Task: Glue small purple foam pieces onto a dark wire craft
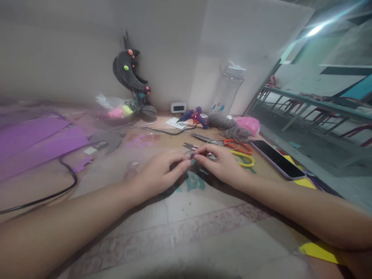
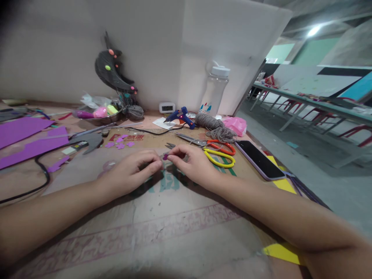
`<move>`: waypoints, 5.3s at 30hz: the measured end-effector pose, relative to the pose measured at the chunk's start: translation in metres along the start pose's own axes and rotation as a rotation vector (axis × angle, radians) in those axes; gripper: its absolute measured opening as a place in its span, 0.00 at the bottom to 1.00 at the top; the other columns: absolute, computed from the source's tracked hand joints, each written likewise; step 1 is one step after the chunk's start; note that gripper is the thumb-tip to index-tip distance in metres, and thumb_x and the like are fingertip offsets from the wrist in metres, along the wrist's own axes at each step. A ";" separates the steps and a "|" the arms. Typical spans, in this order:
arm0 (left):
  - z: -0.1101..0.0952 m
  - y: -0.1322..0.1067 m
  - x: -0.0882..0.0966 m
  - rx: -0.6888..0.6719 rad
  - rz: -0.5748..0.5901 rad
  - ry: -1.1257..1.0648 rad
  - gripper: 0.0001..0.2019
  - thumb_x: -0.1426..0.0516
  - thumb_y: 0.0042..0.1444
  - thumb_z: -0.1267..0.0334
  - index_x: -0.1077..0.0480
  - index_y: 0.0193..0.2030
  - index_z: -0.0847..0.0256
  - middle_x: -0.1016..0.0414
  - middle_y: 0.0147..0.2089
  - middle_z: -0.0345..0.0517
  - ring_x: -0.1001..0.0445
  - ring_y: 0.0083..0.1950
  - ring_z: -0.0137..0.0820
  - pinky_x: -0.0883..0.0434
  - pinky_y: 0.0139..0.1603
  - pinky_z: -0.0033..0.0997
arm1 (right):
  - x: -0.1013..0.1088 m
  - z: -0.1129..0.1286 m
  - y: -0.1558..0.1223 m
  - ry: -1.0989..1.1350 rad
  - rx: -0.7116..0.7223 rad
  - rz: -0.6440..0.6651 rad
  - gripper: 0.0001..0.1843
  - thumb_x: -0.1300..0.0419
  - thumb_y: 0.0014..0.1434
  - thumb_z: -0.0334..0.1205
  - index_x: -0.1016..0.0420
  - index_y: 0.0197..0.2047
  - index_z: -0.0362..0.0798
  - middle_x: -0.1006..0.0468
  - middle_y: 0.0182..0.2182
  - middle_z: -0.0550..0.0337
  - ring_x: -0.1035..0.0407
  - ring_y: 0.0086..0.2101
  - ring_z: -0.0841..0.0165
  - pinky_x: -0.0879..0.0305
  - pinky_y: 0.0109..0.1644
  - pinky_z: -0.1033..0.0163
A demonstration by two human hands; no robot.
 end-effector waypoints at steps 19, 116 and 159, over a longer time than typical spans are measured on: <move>0.013 0.000 0.009 0.133 -0.100 -0.173 0.11 0.48 0.62 0.55 0.28 0.39 0.58 0.23 0.37 0.41 0.27 0.39 0.33 0.33 0.40 0.31 | -0.012 -0.013 -0.003 0.062 -0.117 0.116 0.10 0.41 0.58 0.43 0.23 0.35 0.46 0.22 0.31 0.61 0.31 0.32 0.70 0.37 0.37 0.65; 0.021 0.001 0.005 0.138 -0.091 -0.095 0.16 0.51 0.63 0.54 0.30 0.32 0.59 0.28 0.31 0.41 0.30 0.34 0.32 0.37 0.35 0.29 | 0.027 -0.059 0.027 0.154 -0.147 -0.043 0.03 0.45 0.54 0.33 0.32 0.35 0.47 0.30 0.30 0.64 0.35 0.32 0.71 0.40 0.38 0.64; 0.024 0.002 0.007 0.175 -0.119 -0.212 0.14 0.52 0.63 0.56 0.34 0.30 0.59 0.35 0.28 0.38 0.36 0.30 0.28 0.41 0.30 0.27 | 0.034 -0.130 0.127 -0.303 -0.314 -0.105 0.17 0.38 0.52 0.35 0.27 0.46 0.41 0.21 0.42 0.46 0.27 0.42 0.59 0.34 0.47 0.57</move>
Point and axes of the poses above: each hand's wrist, its own y-axis towards the middle knuckle, its own x-axis out of the back of the hand, z = x × y, the point moved 10 cm from there along y, towards the middle knuckle
